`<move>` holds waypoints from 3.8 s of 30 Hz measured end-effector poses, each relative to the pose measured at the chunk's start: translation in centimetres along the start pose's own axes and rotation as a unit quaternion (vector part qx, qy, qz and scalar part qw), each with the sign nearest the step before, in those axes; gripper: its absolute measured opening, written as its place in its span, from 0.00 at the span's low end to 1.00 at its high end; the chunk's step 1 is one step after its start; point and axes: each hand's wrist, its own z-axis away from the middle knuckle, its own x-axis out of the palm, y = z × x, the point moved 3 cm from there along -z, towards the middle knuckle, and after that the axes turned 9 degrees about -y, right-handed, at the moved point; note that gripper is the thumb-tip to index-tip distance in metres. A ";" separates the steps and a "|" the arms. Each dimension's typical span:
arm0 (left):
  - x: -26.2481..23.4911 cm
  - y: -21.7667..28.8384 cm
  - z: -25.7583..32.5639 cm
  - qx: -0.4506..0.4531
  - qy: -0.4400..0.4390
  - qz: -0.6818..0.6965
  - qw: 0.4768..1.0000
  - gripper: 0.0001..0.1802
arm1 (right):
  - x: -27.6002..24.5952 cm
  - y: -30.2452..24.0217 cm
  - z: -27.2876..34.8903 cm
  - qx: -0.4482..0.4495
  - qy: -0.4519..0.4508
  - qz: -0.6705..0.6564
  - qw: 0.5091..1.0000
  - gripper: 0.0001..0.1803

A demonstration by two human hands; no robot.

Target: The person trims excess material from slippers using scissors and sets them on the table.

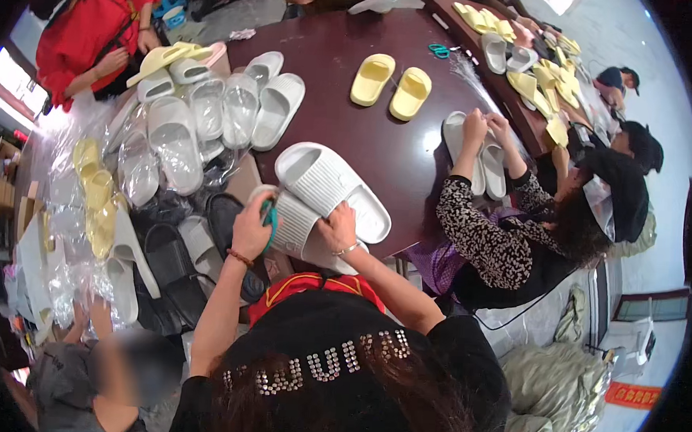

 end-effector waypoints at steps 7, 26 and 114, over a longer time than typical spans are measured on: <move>2.7 -3.6 -2.4 -0.025 -0.123 0.205 0.971 0.29 | 0.3 0.0 -1.0 0.054 0.014 -0.066 0.996 0.22; 0.1 -9.3 0.9 -0.095 0.072 0.335 0.935 0.32 | 1.2 13.2 -0.1 0.305 -0.055 -0.014 0.951 0.33; 0.1 -6.9 -6.5 0.053 0.172 -0.294 0.939 0.18 | 4.6 8.7 -6.0 0.302 -0.087 -0.163 0.935 0.23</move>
